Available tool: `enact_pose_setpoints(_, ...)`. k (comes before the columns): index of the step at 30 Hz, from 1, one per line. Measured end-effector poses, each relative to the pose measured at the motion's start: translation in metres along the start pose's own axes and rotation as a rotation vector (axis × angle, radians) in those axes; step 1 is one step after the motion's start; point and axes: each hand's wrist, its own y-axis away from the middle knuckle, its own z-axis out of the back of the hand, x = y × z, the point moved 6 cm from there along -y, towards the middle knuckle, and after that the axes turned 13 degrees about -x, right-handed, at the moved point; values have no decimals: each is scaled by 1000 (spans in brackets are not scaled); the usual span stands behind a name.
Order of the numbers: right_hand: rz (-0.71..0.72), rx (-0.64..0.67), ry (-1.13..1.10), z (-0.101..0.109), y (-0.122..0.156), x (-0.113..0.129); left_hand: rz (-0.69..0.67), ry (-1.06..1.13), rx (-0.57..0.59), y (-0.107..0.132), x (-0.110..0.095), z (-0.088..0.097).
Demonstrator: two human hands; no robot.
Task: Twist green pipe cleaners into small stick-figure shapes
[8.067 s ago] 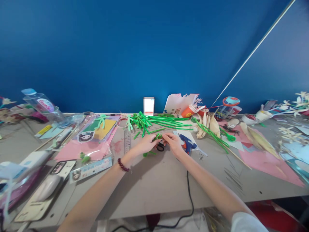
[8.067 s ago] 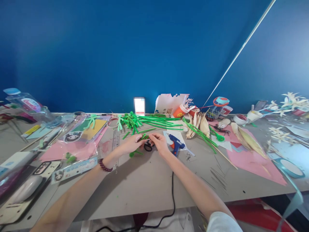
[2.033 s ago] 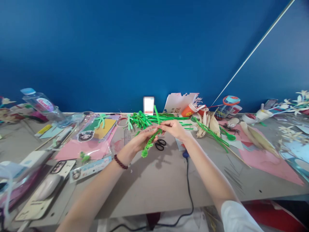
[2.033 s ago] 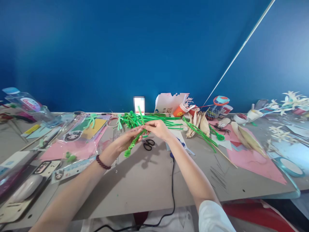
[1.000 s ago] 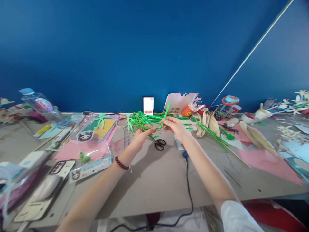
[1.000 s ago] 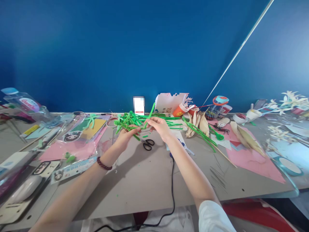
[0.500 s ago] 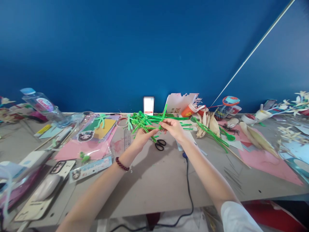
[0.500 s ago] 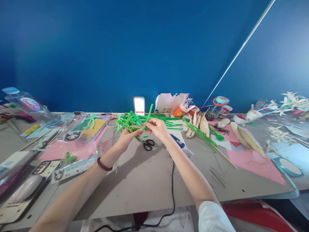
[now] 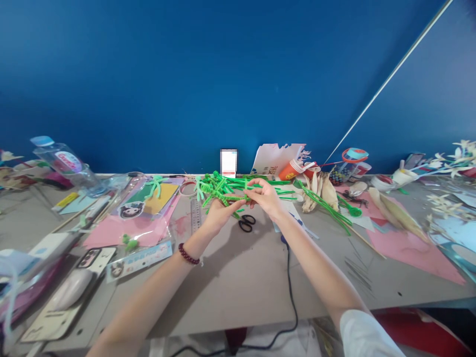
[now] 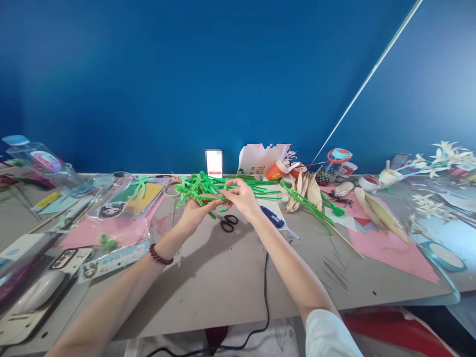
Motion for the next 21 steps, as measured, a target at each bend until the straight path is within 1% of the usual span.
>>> enact_pose_setpoints(5, 78, 30, 39, -1, 0, 3, 24, 2, 10, -1, 4, 0)
enact_pose_setpoints(9, 118, 122, 52, -5, 2, 5, 13, 21, -8, -3, 6, 3)
enact_pose_setpoints(11, 125, 145, 37, -5, 2, 6, 12, 33, -6, -4, 6, 3)
enact_pose_setpoints(16, 144, 126, 24, -4, 3, 8, 15, 50, 10, -4, 6, 3)
enact_pose_setpoints(21, 109, 104, -4, -5, 2, 5, -35, 18, -20, -5, 6, 5)
